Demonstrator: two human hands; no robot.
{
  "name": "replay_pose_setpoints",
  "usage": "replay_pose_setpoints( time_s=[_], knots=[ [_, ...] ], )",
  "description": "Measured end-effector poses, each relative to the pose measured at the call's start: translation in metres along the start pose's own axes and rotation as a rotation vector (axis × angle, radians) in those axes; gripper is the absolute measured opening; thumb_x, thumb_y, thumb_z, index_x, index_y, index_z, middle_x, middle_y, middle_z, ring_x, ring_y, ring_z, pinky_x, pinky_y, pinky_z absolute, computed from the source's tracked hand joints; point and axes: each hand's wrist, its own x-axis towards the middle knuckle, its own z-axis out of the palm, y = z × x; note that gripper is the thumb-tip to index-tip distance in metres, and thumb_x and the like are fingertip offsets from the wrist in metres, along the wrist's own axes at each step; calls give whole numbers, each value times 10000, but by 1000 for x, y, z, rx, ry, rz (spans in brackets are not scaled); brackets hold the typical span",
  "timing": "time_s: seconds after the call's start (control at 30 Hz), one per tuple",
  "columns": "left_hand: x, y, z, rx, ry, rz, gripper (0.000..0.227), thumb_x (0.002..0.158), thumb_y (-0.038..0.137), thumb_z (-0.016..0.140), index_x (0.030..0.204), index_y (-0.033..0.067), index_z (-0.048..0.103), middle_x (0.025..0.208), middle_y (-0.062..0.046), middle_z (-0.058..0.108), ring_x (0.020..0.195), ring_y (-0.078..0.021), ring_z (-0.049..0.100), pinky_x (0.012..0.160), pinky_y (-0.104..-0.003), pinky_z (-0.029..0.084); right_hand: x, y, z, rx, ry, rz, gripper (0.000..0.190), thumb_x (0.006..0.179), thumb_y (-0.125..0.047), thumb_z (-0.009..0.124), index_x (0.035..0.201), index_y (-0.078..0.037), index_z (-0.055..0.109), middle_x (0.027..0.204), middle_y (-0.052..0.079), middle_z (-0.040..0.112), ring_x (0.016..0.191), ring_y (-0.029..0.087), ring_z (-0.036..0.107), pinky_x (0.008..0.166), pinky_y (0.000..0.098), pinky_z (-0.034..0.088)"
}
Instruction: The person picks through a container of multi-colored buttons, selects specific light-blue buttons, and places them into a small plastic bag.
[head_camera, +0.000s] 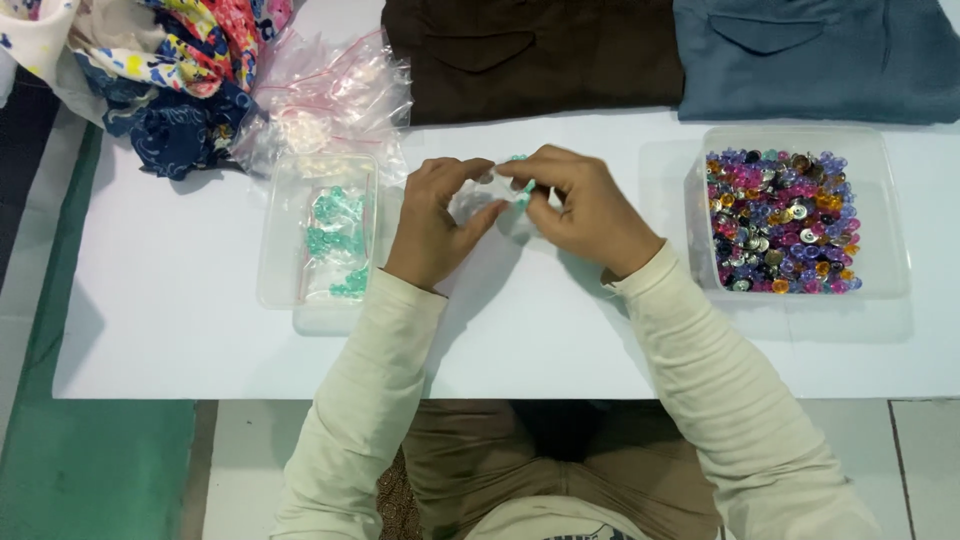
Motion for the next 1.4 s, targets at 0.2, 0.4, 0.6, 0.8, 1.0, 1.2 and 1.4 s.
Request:
replay_pose_setpoints(
  time_s=[0.2, 0.4, 0.6, 0.8, 1.0, 1.2, 1.4],
  knots=[
    [-4, -5, 4, -1, 0, -17, 453, 832, 252, 891, 1235, 145, 715, 1010, -22, 743, 1118, -266, 632, 1058, -463, 383, -1, -14, 7, -107, -102, 46, 549, 794, 93, 535, 1280, -66, 736, 949, 166, 729, 778, 329, 701, 699, 413, 553],
    [-7, 0, 1, -27, 1, -68, 417, 827, 244, 888, 1206, 155, 738, 1007, -15, 746, 1115, -261, 623, 1055, -470, 374, -1, -20, 8, -176, -102, 30, 510, 784, 87, 557, 1233, -51, 756, 943, 170, 728, 792, 344, 700, 738, 419, 560],
    [-4, 1, -2, 38, -16, -50, 417, 828, 208, 886, 1215, 172, 737, 1059, -20, 750, 1131, -262, 606, 1040, -455, 384, 6, 19, -10, -259, 16, 5, 439, 846, 93, 586, 1203, -84, 769, 1035, 106, 697, 872, 277, 692, 801, 385, 545],
    [0, -1, -1, 22, -21, -75, 401, 826, 132, 893, 1200, 132, 748, 1063, -98, 668, 1082, -309, 580, 991, -452, 429, 29, 14, -14, -437, -267, 207, 539, 876, 145, 529, 1275, -143, 750, 1274, 146, 686, 1167, 362, 622, 952, 474, 500],
    [2, -1, 0, 30, -43, -109, 416, 830, 114, 886, 1220, 131, 743, 1048, -105, 646, 1049, -296, 590, 966, -418, 459, 28, 32, -4, -516, -323, 224, 419, 901, 104, 573, 1163, -133, 798, 1204, 123, 721, 1099, 299, 627, 924, 405, 519],
    [1, -1, 2, 13, -79, -124, 426, 832, 109, 880, 1232, 113, 736, 1054, -139, 658, 1059, -333, 604, 963, -459, 470, 25, 46, -2, -491, -276, 208, 268, 934, 61, 617, 1088, -57, 801, 1054, 156, 708, 1007, 305, 652, 887, 395, 549],
    [2, 4, 1, -33, -43, -132, 469, 838, 140, 891, 1272, 121, 716, 1079, -126, 686, 1087, -340, 616, 984, -473, 459, 19, 52, -7, -242, -82, 213, 193, 944, 50, 677, 1118, 13, 752, 987, 167, 673, 919, 309, 684, 770, 379, 581]
  ],
)
